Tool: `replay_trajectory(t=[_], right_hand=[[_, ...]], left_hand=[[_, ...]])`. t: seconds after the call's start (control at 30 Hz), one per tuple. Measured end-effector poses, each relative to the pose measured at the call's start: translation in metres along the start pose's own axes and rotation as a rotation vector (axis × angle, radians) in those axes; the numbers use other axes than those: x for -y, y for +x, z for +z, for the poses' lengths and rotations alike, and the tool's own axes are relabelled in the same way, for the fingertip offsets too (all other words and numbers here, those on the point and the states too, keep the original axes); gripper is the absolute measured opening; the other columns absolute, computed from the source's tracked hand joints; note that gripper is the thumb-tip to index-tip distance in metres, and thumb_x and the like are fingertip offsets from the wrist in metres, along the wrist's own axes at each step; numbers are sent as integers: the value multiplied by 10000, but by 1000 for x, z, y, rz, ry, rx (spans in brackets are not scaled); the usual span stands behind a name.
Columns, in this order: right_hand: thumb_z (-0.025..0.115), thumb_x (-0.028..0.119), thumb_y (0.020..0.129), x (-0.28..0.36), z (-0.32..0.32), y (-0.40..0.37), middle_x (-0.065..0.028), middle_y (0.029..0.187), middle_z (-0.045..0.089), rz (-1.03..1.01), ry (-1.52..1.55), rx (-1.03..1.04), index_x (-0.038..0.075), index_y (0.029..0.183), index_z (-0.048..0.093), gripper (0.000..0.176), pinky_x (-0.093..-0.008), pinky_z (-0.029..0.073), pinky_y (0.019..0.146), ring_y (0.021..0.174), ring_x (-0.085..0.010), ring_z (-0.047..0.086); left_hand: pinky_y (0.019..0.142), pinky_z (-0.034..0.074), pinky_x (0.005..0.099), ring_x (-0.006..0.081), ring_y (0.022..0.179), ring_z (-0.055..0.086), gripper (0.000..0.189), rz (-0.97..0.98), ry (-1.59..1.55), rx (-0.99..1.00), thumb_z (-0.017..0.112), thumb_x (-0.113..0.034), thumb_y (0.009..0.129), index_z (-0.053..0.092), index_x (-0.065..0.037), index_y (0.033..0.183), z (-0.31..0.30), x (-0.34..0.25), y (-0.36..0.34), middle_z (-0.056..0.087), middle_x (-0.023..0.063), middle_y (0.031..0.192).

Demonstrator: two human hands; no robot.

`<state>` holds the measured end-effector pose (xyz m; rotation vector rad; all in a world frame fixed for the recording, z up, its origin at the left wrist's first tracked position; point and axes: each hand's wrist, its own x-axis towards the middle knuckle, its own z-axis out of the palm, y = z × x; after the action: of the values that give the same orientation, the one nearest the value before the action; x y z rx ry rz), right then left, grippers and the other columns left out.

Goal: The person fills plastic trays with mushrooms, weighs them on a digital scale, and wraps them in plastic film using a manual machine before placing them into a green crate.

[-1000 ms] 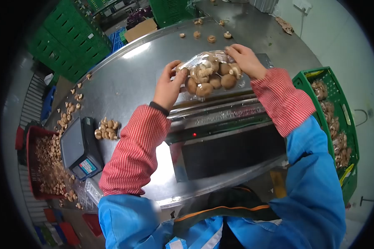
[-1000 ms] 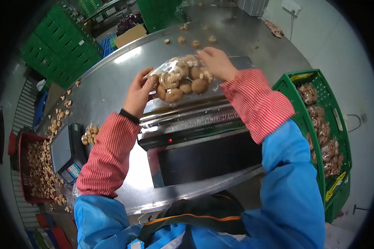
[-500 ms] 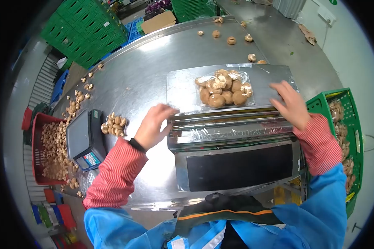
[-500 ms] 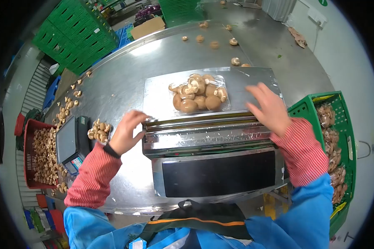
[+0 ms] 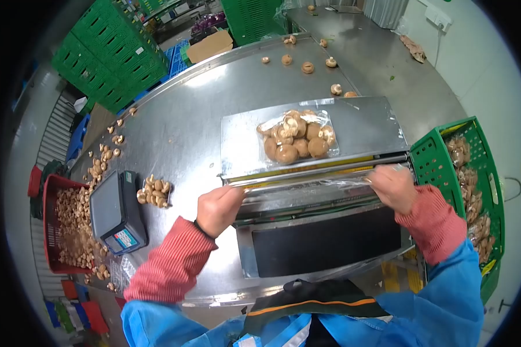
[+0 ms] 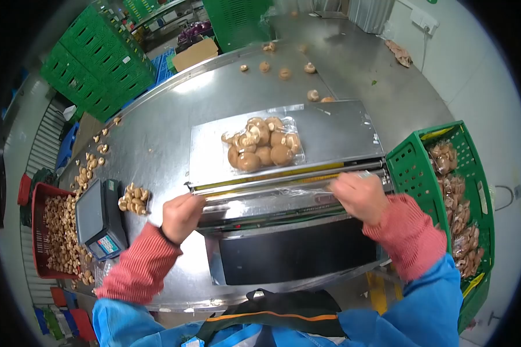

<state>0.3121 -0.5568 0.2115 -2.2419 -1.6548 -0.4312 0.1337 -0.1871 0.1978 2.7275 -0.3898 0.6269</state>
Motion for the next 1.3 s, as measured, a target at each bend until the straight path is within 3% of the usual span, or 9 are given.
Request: replay_trajectory(t=[0.1,0.2,0.3,0.53,0.63,0.73,0.9,1.13,1.3], right_hand=[[572,17,852,7,-29,12,-41,665,515,321,354,-257,70,855,527,70,-289,456,492,584,-136,547],[522,92,951,10,-56,74,-40,655,522,597,1097,-590,36,918,508,66,-258,450,495,559,-99,522],[498,141,968,-34,-44,145,-46,672,573,648,1072,-623,31,930,494,116,-244,451,489,558,-125,573],[507,217,907,-103,97,168,-237,819,633,706,154,-162,8,942,550,216,-440,499,649,777,-384,631],[522,282,919,-88,92,155,-194,768,643,713,201,195,14,974,586,282,-426,494,695,792,-305,650],[525,315,953,-103,84,148,-36,738,603,692,756,460,8,951,599,315,-313,457,639,716,-125,562],[517,325,950,-91,91,129,-33,868,585,797,1176,273,10,1069,586,343,-262,459,641,705,-110,522],[471,282,983,-24,57,99,16,886,546,901,1394,-34,33,1050,553,271,-236,452,667,828,-75,502],[484,231,986,50,23,17,-62,1041,552,872,1145,-60,-56,1158,522,337,-280,395,938,1029,-141,484]], left_hand=[[475,436,247,118,545,567,157,-605,-518,-221,505,-91,951,633,-4,976,-40,-33,-2,611,48,673],[502,419,234,101,574,546,188,-684,-829,-485,513,-156,975,611,4,970,-70,-31,59,570,17,678],[622,498,258,139,680,624,212,-704,-1042,-723,524,-180,978,618,6,1020,-54,4,143,651,87,796],[746,511,347,276,833,658,193,-494,-111,-56,592,-161,883,692,-14,959,81,106,147,671,165,954],[794,470,431,357,856,597,276,-576,-232,139,538,-229,895,698,-4,890,80,91,133,606,202,882],[802,461,427,365,862,575,374,-650,-158,206,539,-314,897,697,22,857,74,89,121,603,220,873],[773,453,388,317,841,560,280,-593,-420,-103,567,-230,900,629,41,873,79,77,73,587,184,849],[639,439,315,168,680,511,208,-977,-848,-183,476,-182,975,536,0,893,60,18,65,546,100,722],[583,431,308,147,647,493,157,-1086,-1026,-141,441,-145,987,524,-32,916,6,-70,6,478,40,676]])
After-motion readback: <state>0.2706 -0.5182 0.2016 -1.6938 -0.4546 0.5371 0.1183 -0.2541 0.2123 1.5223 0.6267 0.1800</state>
